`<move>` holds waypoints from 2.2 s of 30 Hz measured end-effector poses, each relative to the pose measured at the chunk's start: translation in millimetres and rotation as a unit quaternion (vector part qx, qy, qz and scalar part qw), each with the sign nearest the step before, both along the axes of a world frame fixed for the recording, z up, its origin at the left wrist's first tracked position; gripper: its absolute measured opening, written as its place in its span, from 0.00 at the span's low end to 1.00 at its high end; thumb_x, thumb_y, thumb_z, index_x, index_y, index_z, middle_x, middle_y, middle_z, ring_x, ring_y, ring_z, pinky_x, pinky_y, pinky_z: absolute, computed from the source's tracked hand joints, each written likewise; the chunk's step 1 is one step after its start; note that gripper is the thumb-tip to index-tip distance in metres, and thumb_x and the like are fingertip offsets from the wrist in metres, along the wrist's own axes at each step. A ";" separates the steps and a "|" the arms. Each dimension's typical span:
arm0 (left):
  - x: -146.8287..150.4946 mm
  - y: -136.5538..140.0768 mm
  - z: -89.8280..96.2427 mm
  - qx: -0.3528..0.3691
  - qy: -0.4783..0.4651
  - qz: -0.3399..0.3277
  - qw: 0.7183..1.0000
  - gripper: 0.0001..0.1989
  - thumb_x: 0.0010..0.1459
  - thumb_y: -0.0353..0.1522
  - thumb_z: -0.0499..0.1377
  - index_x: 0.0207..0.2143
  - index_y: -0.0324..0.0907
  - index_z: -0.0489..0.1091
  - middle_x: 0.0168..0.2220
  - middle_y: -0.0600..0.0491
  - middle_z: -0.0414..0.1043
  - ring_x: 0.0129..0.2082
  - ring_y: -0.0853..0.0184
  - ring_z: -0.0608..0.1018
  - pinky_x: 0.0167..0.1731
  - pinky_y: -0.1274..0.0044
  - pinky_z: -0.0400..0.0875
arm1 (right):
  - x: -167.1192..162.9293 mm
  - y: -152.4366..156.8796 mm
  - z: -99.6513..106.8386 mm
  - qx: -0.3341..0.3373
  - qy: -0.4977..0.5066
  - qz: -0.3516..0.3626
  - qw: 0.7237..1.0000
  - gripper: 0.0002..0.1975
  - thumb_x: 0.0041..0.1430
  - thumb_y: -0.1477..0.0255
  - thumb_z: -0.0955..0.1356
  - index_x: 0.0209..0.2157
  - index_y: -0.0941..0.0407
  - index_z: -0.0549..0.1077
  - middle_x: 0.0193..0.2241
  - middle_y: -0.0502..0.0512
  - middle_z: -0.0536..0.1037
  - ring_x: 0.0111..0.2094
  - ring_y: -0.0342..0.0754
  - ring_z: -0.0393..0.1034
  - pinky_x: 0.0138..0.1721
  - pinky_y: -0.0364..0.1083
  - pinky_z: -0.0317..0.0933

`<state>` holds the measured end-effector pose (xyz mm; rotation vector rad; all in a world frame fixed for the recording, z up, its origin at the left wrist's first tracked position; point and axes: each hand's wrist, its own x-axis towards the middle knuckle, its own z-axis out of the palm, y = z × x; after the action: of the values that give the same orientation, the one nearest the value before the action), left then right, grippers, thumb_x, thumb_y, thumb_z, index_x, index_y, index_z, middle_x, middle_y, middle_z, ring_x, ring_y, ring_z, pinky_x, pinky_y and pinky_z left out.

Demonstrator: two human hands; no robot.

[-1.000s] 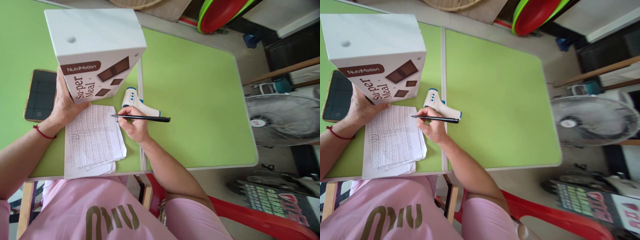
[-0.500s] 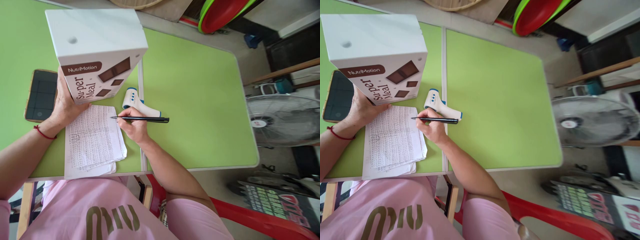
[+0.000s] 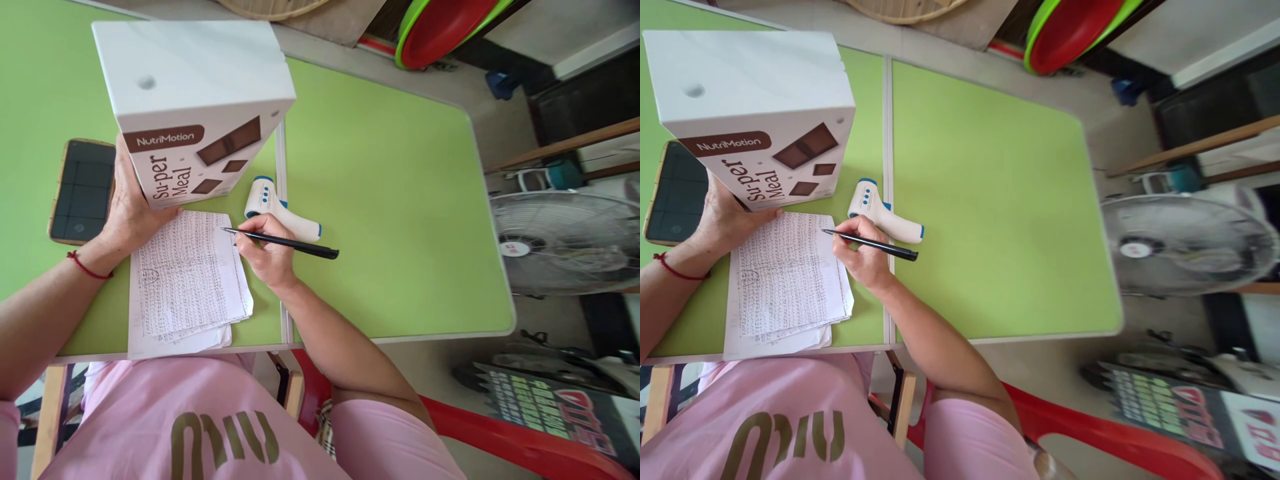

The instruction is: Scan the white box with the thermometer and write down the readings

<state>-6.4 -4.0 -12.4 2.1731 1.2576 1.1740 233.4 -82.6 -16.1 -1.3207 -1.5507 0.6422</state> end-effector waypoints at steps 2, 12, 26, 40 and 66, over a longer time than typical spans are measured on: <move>-0.2 -0.4 -0.4 -0.005 0.000 0.003 1.000 0.44 0.47 0.54 0.69 0.59 0.52 0.52 0.61 0.48 0.52 0.65 0.47 0.57 0.67 0.51 0.53 | -1.7 0.6 -0.6 0.002 -0.008 0.004 1.000 0.05 0.54 0.68 0.66 0.28 0.54 0.68 0.22 0.47 0.72 0.22 0.40 0.63 0.25 0.42 0.61; -1.3 0.6 -2.2 -0.024 -0.017 -0.001 1.000 0.44 0.43 0.52 0.71 0.57 0.48 0.56 0.60 0.46 0.54 0.66 0.45 0.55 0.68 0.52 0.49 | -2.3 3.4 -3.4 0.033 -0.033 -0.007 0.999 0.05 0.55 0.69 0.66 0.26 0.54 0.67 0.18 0.45 0.67 0.19 0.40 0.59 0.23 0.42 0.58; -3.1 2.1 -15.7 -0.020 -0.017 0.005 1.000 0.44 0.37 0.38 0.75 0.55 0.47 0.58 0.61 0.47 0.54 0.66 0.42 0.54 0.68 0.46 0.45 | -0.8 5.6 -4.9 0.044 -0.040 0.013 0.998 0.05 0.55 0.69 0.66 0.27 0.54 0.67 0.19 0.46 0.67 0.20 0.40 0.59 0.25 0.43 0.59; -1.1 1.0 -10.3 -0.048 0.015 0.017 0.999 0.50 0.36 0.40 0.75 0.58 0.42 0.54 0.61 0.41 0.51 0.67 0.38 0.49 0.66 0.45 0.44 | -0.7 4.4 -5.1 0.077 -0.038 0.044 0.995 0.04 0.56 0.74 0.66 0.27 0.55 0.68 0.20 0.45 0.70 0.20 0.38 0.61 0.23 0.40 0.58; 3.5 -4.4 -0.6 -0.073 0.038 0.055 0.995 0.47 0.36 0.34 0.74 0.57 0.44 0.56 0.60 0.44 0.53 0.65 0.41 0.55 0.67 0.47 0.47 | -1.5 6.9 -5.5 0.084 -0.046 0.018 0.995 0.05 0.55 0.72 0.66 0.25 0.55 0.67 0.19 0.45 0.69 0.19 0.38 0.59 0.22 0.41 0.58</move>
<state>-2.9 -8.4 -13.1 2.0828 1.4629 1.0141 231.8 -75.7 -21.5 -1.2121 -1.6682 0.4665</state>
